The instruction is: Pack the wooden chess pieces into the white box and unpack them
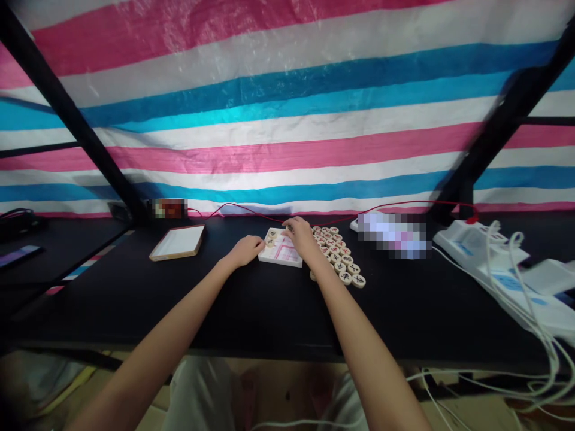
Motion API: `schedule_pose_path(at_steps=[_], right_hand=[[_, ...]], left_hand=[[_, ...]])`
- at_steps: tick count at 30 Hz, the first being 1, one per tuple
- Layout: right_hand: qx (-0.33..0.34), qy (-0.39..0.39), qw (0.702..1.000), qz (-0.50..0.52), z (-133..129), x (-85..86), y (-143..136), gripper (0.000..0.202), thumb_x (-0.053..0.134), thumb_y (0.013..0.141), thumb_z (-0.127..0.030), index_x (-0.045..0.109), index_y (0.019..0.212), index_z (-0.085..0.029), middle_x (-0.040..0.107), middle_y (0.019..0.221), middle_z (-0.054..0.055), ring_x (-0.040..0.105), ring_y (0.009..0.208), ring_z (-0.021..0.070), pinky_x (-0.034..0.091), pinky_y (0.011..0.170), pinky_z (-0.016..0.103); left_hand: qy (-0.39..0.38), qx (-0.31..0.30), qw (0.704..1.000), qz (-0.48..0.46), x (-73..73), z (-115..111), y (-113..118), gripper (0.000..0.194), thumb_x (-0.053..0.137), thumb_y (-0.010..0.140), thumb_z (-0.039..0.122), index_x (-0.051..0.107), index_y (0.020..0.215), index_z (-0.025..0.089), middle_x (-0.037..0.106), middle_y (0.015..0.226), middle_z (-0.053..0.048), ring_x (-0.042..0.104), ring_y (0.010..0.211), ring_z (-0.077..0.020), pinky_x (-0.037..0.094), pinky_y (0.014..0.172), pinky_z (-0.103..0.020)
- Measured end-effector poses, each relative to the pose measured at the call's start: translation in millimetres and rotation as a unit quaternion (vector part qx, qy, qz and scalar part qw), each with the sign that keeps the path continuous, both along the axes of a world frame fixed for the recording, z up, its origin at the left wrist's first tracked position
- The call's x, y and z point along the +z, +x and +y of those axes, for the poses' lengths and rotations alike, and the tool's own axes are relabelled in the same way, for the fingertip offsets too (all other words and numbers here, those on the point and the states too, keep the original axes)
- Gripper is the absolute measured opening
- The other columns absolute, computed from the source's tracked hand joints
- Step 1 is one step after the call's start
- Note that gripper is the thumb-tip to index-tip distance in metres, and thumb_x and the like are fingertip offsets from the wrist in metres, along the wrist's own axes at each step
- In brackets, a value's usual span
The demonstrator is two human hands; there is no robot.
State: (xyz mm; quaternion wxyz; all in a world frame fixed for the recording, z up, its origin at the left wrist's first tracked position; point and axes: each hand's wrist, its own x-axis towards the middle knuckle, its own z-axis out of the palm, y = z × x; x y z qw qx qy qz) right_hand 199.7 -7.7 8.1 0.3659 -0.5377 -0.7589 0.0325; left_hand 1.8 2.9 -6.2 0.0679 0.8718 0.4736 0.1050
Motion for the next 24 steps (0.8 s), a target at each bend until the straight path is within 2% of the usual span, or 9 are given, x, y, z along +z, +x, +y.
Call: schedule_pose_path(at_steps=[4,7,12,14,17,19,24], right_hand=[[0.0,0.035,0.999,0.033,-5.8,4.9,0.5,0.024,0.054,0.078,-0.016,0.064,0.099,-0.017,0.059,0.095,0.008,0.055,0.076,0.0162,0.043,0.077,0.031],[-0.003,0.044,0.999,0.03,-23.7,6.2,8.1,0.028,0.051,0.08,-0.019,0.062,0.106,-0.018,0.059,0.096,0.008,0.056,0.077,0.0177,0.044,0.078,0.034],[-0.008,0.043,0.998,0.034,-78.7,2.1,32.4,0.034,0.049,0.084,-0.028,0.056,0.116,-0.021,0.061,0.111,0.008,0.055,0.103,0.0223,0.042,0.087,0.037],[-0.023,0.03,0.998,0.053,-105.3,-2.1,41.4,0.037,0.051,0.084,-0.033,0.051,0.119,-0.023,0.06,0.113,0.007,0.056,0.102,0.0221,0.043,0.085,0.036],[-0.054,0.011,0.997,0.059,-141.3,-9.8,48.0,0.029,0.056,0.081,-0.04,0.054,0.106,-0.024,0.063,0.105,0.005,0.059,0.094,0.0218,0.045,0.078,0.035],[-0.07,0.023,0.997,0.029,-158.8,-14.3,47.4,0.025,0.056,0.081,-0.043,0.055,0.097,-0.024,0.065,0.099,0.004,0.06,0.09,0.0213,0.044,0.077,0.035],[-0.104,0.061,0.99,-0.072,-175.5,-19.7,41.9,0.022,0.052,0.084,-0.043,0.055,0.088,-0.022,0.067,0.087,0.003,0.061,0.081,0.0195,0.039,0.072,0.033]], left_hand=[[0.002,-0.005,1.0,-0.002,1.1,-0.7,-0.3,0.041,0.03,0.088,0.029,0.067,0.079,0.013,0.068,0.087,-0.012,0.061,0.077,-0.0189,0.04,0.068,-0.026],[0.002,-0.007,1.0,-0.003,0.3,-0.2,-0.6,0.041,0.03,0.088,0.029,0.067,0.077,0.013,0.068,0.086,-0.012,0.061,0.077,-0.0194,0.04,0.069,-0.027],[0.001,0.004,1.0,-0.002,-1.0,0.1,-0.4,0.042,0.03,0.088,0.03,0.067,0.079,0.013,0.068,0.087,-0.013,0.061,0.077,-0.0188,0.041,0.07,-0.026],[0.002,0.003,1.0,-0.005,-0.8,-0.1,-0.4,0.041,0.03,0.088,0.029,0.067,0.08,0.013,0.068,0.088,-0.013,0.061,0.078,-0.0184,0.04,0.07,-0.025],[0.001,-0.005,1.0,-0.009,-0.2,-0.1,-0.8,0.041,0.03,0.088,0.03,0.067,0.08,0.013,0.068,0.089,-0.013,0.061,0.077,-0.0184,0.04,0.069,-0.025],[0.0,-0.004,1.0,-0.006,0.0,0.2,-0.9,0.042,0.03,0.088,0.03,0.067,0.08,0.013,0.068,0.088,-0.013,0.061,0.077,-0.0185,0.04,0.069,-0.026],[-0.007,0.008,1.0,0.003,-0.2,1.7,-1.4,0.043,0.029,0.088,0.032,0.066,0.079,0.013,0.068,0.088,-0.012,0.06,0.079,-0.0187,0.039,0.069,-0.025]])
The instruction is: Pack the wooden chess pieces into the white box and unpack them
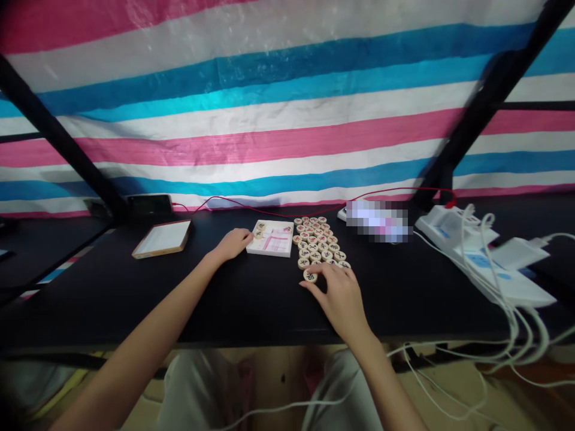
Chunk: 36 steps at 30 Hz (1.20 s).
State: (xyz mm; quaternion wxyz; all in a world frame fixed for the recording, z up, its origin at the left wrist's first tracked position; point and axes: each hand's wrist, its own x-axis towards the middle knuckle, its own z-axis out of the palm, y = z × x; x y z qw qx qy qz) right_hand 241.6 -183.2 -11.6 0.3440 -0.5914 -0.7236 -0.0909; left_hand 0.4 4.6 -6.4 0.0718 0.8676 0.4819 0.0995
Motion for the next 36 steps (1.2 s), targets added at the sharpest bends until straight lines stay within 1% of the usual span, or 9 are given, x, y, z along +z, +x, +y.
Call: schedule_pose_path(at_steps=[5,8,15,19,25,29,32,34,36], right_hand=[[-0.004,-0.014,0.999,-0.051,1.7,-3.1,-0.5,0.027,0.048,0.086,-0.046,0.052,0.082,-0.02,0.066,0.08,0.005,0.059,0.072,0.0185,0.032,0.07,0.032],[-0.017,-0.015,0.997,-0.078,2.8,-3.4,-1.4,0.028,0.049,0.086,-0.047,0.052,0.081,-0.019,0.064,0.077,0.005,0.057,0.074,0.0191,0.029,0.069,0.033],[0.0,-0.04,0.993,-0.112,6.0,3.2,-5.8,0.023,0.054,0.083,-0.044,0.055,0.081,-0.021,0.063,0.088,0.003,0.052,0.083,0.0196,0.026,0.07,0.034],[-0.027,-0.025,0.991,-0.132,5.1,3.7,-7.3,0.018,0.052,0.086,-0.038,0.061,0.085,-0.023,0.061,0.097,0.005,0.049,0.087,0.02,0.024,0.069,0.034],[-0.05,-0.005,0.989,-0.139,2.0,2.3,-8.5,0.017,0.051,0.087,-0.03,0.065,0.095,-0.026,0.06,0.094,0.004,0.047,0.087,0.019,0.022,0.068,0.034],[-0.059,0.013,0.992,-0.114,1.0,7.8,-12.2,0.019,0.05,0.087,-0.027,0.064,0.099,-0.026,0.06,0.097,0.004,0.049,0.088,0.0182,0.024,0.07,0.033],[-0.035,0.021,0.994,-0.102,13.0,16.7,-22.2,0.02,0.048,0.087,-0.026,0.064,0.098,-0.025,0.06,0.101,0.004,0.049,0.092,0.0189,0.026,0.075,0.034],[0.005,0.011,0.994,-0.112,32.7,23.3,-34.1,0.02,0.045,0.088,-0.025,0.063,0.097,-0.024,0.06,0.104,0.004,0.049,0.096,0.0195,0.026,0.079,0.035],[0.034,0.0,0.992,-0.123,60.8,28.2,-49.4,0.022,0.043,0.089,-0.025,0.062,0.099,-0.024,0.059,0.107,0.004,0.048,0.098,0.0198,0.026,0.081,0.036]], left_hand=[[0.005,0.0,1.0,0.005,0.8,0.8,0.0,0.045,0.026,0.089,0.034,0.065,0.077,0.014,0.067,0.086,-0.012,0.06,0.078,-0.0186,0.038,0.067,-0.026],[0.009,-0.004,1.0,0.004,1.0,0.5,0.2,0.045,0.026,0.089,0.034,0.065,0.078,0.013,0.067,0.086,-0.012,0.059,0.077,-0.0184,0.038,0.067,-0.026],[0.018,-0.007,1.0,0.001,0.1,0.5,-0.5,0.043,0.027,0.088,0.033,0.064,0.074,0.014,0.067,0.083,-0.012,0.059,0.074,-0.0189,0.037,0.064,-0.026],[0.013,-0.006,1.0,0.003,0.1,0.8,-0.3,0.044,0.027,0.089,0.033,0.064,0.075,0.014,0.067,0.084,-0.012,0.059,0.075,-0.0188,0.037,0.065,-0.026],[0.008,-0.003,1.0,0.008,2.3,-1.1,0.8,0.045,0.026,0.089,0.034,0.065,0.077,0.013,0.067,0.085,-0.012,0.06,0.076,-0.0192,0.038,0.067,-0.026],[0.009,-0.003,1.0,0.006,1.1,-0.4,0.6,0.044,0.027,0.088,0.033,0.065,0.077,0.013,0.067,0.086,-0.012,0.06,0.077,-0.0196,0.038,0.066,-0.026],[0.008,-0.01,1.0,0.003,-1.3,1.6,0.1,0.043,0.027,0.088,0.031,0.064,0.075,0.014,0.067,0.085,-0.012,0.06,0.076,-0.0193,0.037,0.065,-0.026],[0.01,-0.014,1.0,-0.001,-2.7,2.7,-0.1,0.043,0.027,0.088,0.031,0.064,0.074,0.014,0.067,0.083,-0.012,0.06,0.074,-0.019,0.037,0.065,-0.026],[0.014,-0.015,1.0,-0.004,-3.4,2.9,-0.3,0.044,0.027,0.088,0.033,0.064,0.074,0.014,0.067,0.081,-0.012,0.06,0.073,-0.0189,0.037,0.064,-0.026]])
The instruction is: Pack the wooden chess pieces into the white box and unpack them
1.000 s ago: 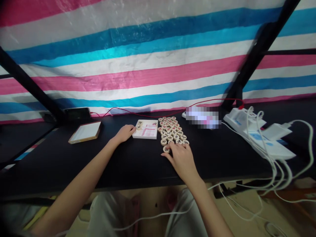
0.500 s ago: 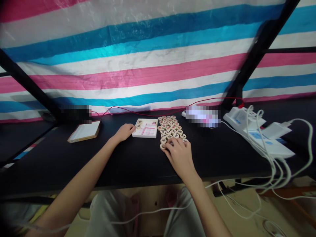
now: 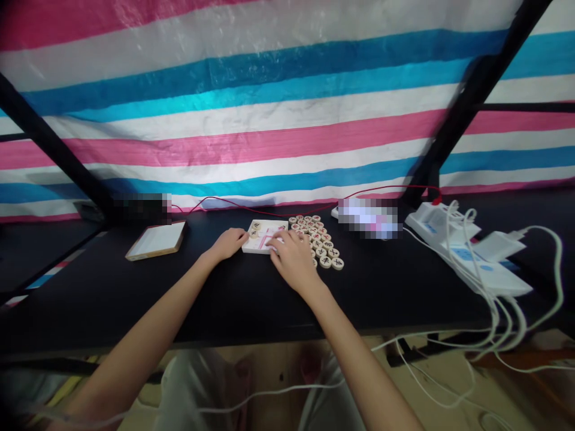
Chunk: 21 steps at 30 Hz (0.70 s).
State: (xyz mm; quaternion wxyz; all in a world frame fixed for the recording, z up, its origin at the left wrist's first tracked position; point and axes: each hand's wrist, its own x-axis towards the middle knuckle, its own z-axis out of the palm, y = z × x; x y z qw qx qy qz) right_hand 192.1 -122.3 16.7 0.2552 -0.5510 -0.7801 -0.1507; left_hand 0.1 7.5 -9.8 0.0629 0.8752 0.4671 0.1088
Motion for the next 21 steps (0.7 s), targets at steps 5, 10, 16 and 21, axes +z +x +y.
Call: schedule_pose_path(at_steps=[5,10,16,21], right_hand=[[0.017,-0.072,0.994,-0.075,70.6,-0.4,-36.9,0.023,0.048,0.085,-0.027,0.058,0.105,-0.021,0.062,0.104,0.008,0.049,0.097,0.024,0.026,0.077,0.037],[-0.007,-0.103,0.993,-0.056,94.2,-12.5,-48.0,0.025,0.049,0.083,-0.027,0.055,0.106,-0.021,0.065,0.1,0.008,0.053,0.093,0.0242,0.025,0.076,0.037],[0.009,-0.078,0.996,0.051,87.6,-3.3,-33.2,0.027,0.05,0.083,-0.028,0.052,0.109,-0.021,0.065,0.094,0.006,0.056,0.09,0.022,0.027,0.078,0.036],[0.086,-0.028,0.963,0.252,39.2,7.7,4.7,0.023,0.049,0.084,-0.032,0.052,0.104,-0.02,0.062,0.102,0.006,0.058,0.089,0.0186,0.038,0.079,0.033]], left_hand=[[0.012,-0.003,1.0,-0.006,0.0,-1.1,-0.7,0.043,0.028,0.088,0.031,0.064,0.073,0.013,0.067,0.079,-0.011,0.06,0.071,-0.0185,0.037,0.063,-0.026],[0.005,0.0,1.0,-0.008,-1.7,-0.9,-0.7,0.039,0.031,0.088,0.029,0.065,0.075,0.013,0.067,0.081,-0.011,0.06,0.072,-0.0178,0.039,0.065,-0.025],[0.007,-0.006,1.0,-0.016,-1.0,-1.9,0.2,0.04,0.031,0.087,0.028,0.066,0.075,0.014,0.067,0.08,-0.011,0.059,0.07,-0.0181,0.038,0.064,-0.026],[0.001,-0.002,1.0,-0.01,-1.7,-0.8,-0.3,0.04,0.031,0.087,0.029,0.066,0.074,0.014,0.067,0.081,-0.011,0.059,0.07,-0.018,0.037,0.062,-0.026]])
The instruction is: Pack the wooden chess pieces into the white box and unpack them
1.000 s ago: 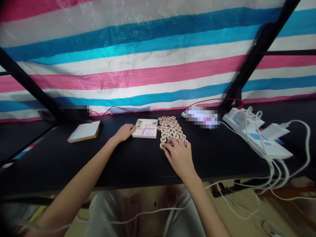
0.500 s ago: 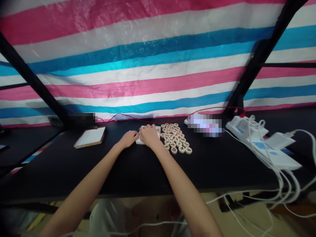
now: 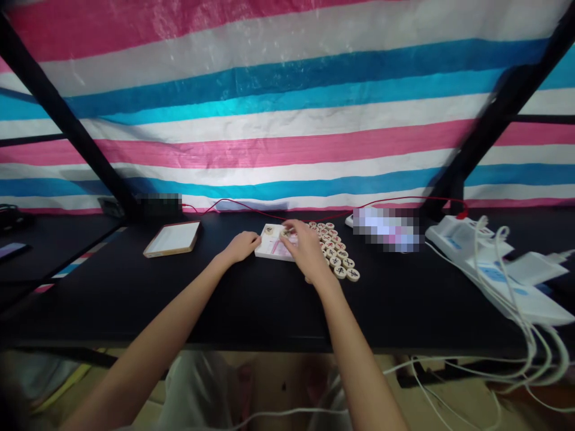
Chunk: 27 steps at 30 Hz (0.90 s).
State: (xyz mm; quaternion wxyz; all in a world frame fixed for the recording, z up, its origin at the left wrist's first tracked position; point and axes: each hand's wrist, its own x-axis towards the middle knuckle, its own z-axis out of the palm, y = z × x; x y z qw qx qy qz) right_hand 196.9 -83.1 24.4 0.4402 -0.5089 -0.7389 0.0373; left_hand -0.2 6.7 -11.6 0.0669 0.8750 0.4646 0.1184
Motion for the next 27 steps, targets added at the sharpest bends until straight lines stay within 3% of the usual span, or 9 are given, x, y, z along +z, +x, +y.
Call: schedule_pose_path(at_steps=[3,6,8,13,27], right_hand=[[-0.049,0.009,0.999,0.018,-43.8,-7.3,32.2,0.025,0.053,0.082,-0.037,0.055,0.102,-0.022,0.063,0.1,0.006,0.058,0.09,0.0201,0.041,0.08,0.034],[-0.112,-0.013,0.992,-0.055,-77.6,-16.1,59.6,0.025,0.053,0.082,-0.039,0.056,0.102,-0.024,0.063,0.101,0.005,0.057,0.093,0.0219,0.039,0.081,0.037],[-0.117,-0.041,0.986,-0.11,-89.7,-19.7,71.0,0.023,0.052,0.083,-0.039,0.057,0.102,-0.025,0.064,0.102,0.005,0.057,0.093,0.0219,0.038,0.078,0.036],[-0.085,-0.091,0.979,-0.162,-94.7,-26.7,77.6,0.021,0.049,0.085,-0.031,0.057,0.105,-0.027,0.063,0.104,0.003,0.057,0.094,0.0197,0.037,0.074,0.033],[-0.074,-0.085,0.979,-0.167,-98.8,-36.3,66.2,0.018,0.047,0.086,-0.03,0.061,0.096,-0.028,0.064,0.104,0.001,0.058,0.099,0.0179,0.037,0.075,0.032]], left_hand=[[0.0,-0.002,1.0,0.005,-1.0,1.6,-0.9,0.04,0.031,0.086,0.029,0.065,0.073,0.014,0.067,0.081,-0.011,0.059,0.07,-0.0178,0.036,0.062,-0.026],[0.002,-0.004,1.0,0.006,-0.3,1.9,-1.3,0.039,0.031,0.086,0.03,0.065,0.074,0.014,0.067,0.083,-0.011,0.059,0.072,-0.0183,0.035,0.062,-0.026],[-0.001,0.003,1.0,0.007,0.9,1.4,-0.9,0.041,0.03,0.086,0.031,0.065,0.074,0.014,0.067,0.083,-0.012,0.059,0.073,-0.0185,0.036,0.063,-0.026],[-0.008,0.011,1.0,0.014,3.9,-0.5,0.1,0.042,0.028,0.087,0.031,0.065,0.074,0.014,0.067,0.083,-0.012,0.059,0.074,-0.0184,0.036,0.063,-0.026],[0.001,0.003,1.0,0.014,3.0,-2.0,0.3,0.039,0.031,0.086,0.029,0.066,0.076,0.014,0.068,0.086,-0.012,0.061,0.077,-0.0196,0.038,0.065,-0.025]])
